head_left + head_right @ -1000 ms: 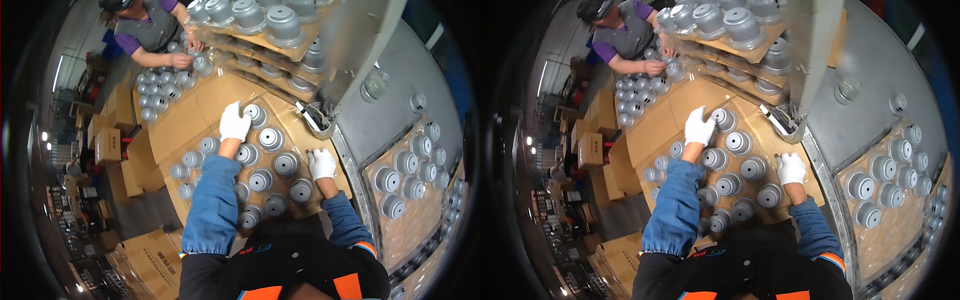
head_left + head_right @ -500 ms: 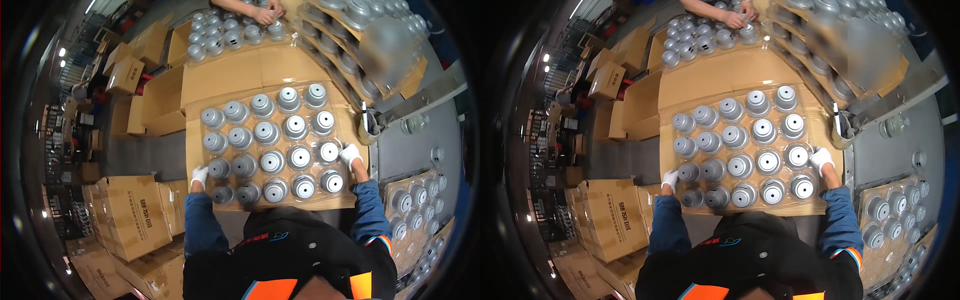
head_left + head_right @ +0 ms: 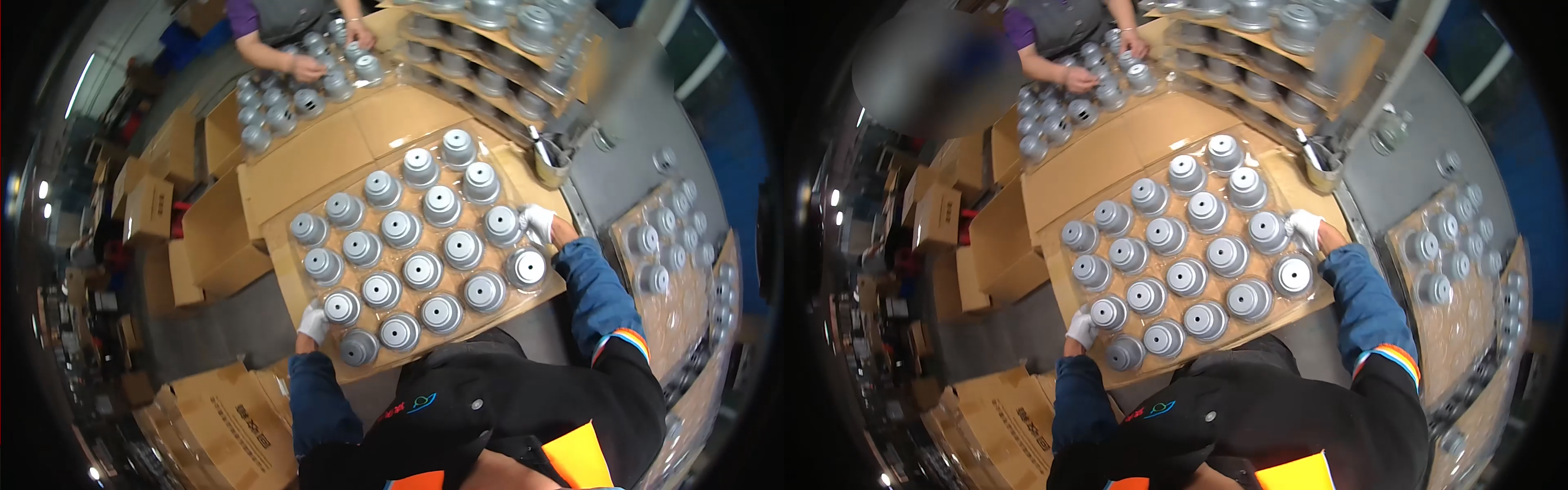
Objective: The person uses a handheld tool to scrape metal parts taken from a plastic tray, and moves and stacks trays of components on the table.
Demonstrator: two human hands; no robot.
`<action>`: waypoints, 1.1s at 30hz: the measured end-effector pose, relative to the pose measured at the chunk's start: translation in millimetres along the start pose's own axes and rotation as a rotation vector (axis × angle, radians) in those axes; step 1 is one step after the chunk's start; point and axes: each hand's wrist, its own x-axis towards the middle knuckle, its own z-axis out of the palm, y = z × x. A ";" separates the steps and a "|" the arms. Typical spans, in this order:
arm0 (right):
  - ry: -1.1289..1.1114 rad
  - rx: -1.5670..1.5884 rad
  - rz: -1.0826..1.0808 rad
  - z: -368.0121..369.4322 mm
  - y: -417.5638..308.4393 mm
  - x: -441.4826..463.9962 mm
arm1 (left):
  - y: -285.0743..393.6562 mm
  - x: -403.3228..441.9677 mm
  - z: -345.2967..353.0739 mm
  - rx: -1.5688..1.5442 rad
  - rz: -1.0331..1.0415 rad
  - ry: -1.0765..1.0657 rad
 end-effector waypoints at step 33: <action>0.918 0.043 -0.383 -8.8 96.8 -461.5 | 157.7 -96.7 266.3 0.360 0.335 -0.338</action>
